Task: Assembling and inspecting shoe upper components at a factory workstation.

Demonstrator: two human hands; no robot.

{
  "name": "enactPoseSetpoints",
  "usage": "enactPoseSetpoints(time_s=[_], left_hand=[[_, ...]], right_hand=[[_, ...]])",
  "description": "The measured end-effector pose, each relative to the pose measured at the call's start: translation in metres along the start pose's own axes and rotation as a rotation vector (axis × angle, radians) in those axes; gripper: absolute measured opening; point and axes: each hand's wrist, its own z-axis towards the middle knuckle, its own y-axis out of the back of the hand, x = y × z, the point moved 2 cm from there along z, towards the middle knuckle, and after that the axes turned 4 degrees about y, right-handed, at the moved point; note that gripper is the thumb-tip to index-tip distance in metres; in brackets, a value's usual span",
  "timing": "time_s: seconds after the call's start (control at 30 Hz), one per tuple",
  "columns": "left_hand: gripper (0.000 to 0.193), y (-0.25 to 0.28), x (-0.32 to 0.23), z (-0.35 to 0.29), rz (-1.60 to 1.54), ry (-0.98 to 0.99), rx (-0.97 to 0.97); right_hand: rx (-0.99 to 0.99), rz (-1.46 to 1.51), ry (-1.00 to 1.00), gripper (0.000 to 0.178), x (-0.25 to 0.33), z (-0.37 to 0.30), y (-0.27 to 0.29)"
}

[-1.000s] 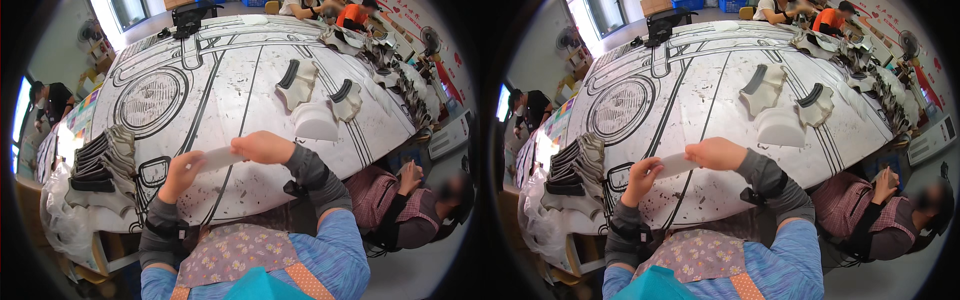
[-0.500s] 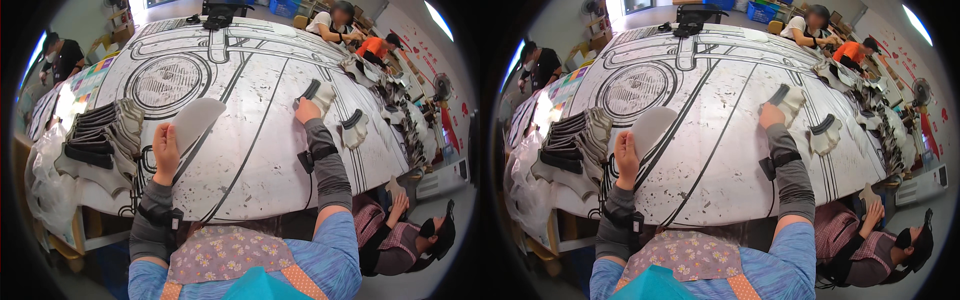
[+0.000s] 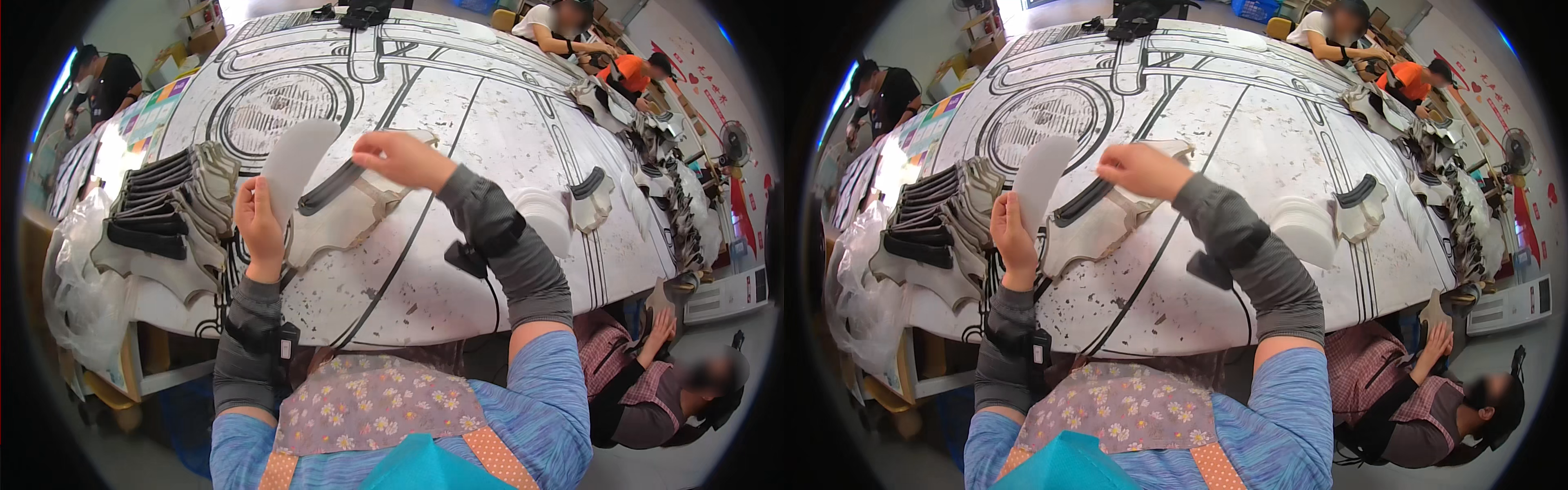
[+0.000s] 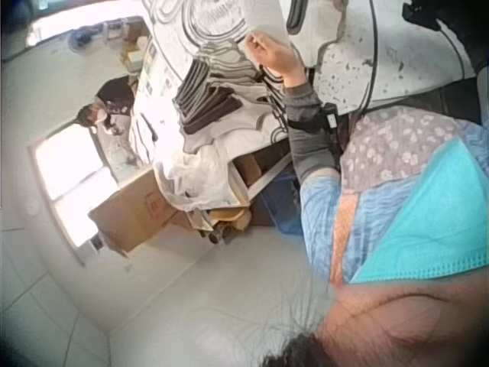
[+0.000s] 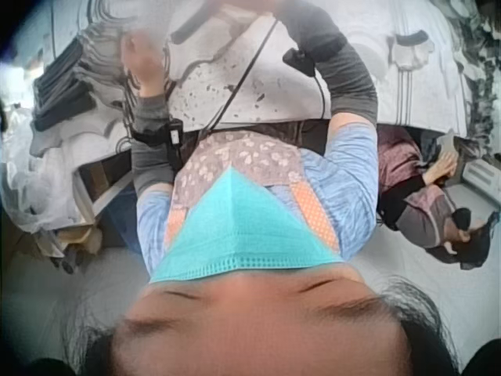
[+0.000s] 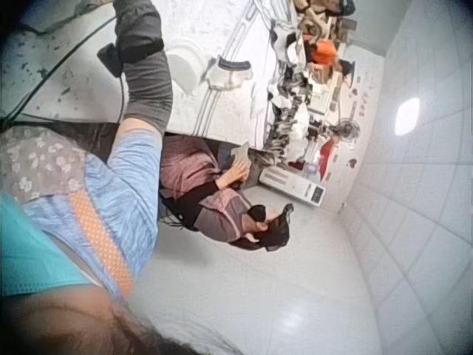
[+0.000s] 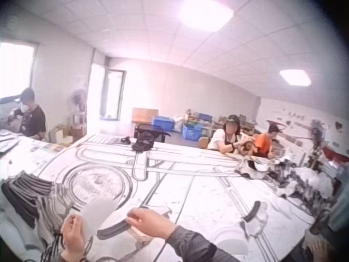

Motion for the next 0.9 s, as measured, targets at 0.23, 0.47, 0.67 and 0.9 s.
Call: enactPoseSetpoints(time_s=[0.23, 0.47, 0.67, 0.9], left_hand=[[0.018, 0.000, 0.009, 0.003, -0.114, 0.071, 0.032], [0.016, -0.007, 0.005, -0.001, -0.054, 0.156, 0.146], [0.015, -0.009, 0.003, -0.003, 0.050, 0.152, 0.235], [0.018, -0.012, -0.006, -0.006, 0.130, 0.160, 0.270]], right_hand=[[0.148, -0.372, -0.099, 0.033, -0.077, 0.019, -0.010], [0.045, -0.504, 0.046, 0.034, -0.086, 0.011, -0.019], [0.058, -0.584, 0.050, 0.034, -0.078, 0.018, -0.020], [0.268, -0.375, -0.027, 0.040, -0.053, 0.008, -0.024]])
